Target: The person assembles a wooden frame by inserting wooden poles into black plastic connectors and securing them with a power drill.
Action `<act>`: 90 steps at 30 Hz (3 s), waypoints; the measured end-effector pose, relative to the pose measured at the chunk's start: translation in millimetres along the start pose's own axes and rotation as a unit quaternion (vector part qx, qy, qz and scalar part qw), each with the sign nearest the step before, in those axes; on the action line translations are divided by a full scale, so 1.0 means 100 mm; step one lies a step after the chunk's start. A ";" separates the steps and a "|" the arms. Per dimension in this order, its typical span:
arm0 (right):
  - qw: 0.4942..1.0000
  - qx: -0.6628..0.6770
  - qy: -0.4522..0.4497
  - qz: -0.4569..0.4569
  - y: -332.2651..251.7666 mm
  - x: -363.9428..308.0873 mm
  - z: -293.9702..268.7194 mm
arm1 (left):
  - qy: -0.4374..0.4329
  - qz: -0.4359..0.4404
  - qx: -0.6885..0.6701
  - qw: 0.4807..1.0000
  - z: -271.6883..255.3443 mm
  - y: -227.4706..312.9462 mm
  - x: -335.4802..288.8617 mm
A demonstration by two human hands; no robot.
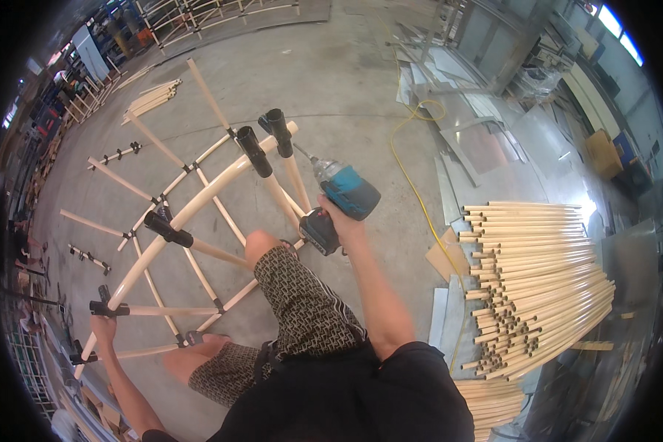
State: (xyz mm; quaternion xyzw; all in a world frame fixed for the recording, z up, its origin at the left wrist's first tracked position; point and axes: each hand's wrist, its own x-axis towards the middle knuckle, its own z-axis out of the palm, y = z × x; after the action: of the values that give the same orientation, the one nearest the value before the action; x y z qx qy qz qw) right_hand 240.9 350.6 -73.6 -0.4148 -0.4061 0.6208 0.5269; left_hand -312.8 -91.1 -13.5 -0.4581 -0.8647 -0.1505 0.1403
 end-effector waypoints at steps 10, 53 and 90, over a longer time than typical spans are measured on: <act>1.000 0.023 -0.011 0.012 0.15 0.00 0.16 | -0.018 -0.008 0.023 1.000 -0.01 -0.04 -0.04; 0.919 -0.351 -0.090 -0.157 -0.04 0.36 -0.25 | -0.002 -0.068 0.038 0.997 0.06 0.21 -0.04; 0.967 -0.228 -0.089 -0.073 -0.15 0.31 -0.23 | 0.056 -0.016 0.066 0.996 -0.06 0.41 0.01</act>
State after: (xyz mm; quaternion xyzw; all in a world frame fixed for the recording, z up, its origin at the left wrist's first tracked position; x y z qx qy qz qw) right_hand 264.2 384.6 -69.5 -0.4362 -0.6114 0.5062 0.4239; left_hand -278.1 -70.7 -2.0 -0.4244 -0.8709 -0.1210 0.2163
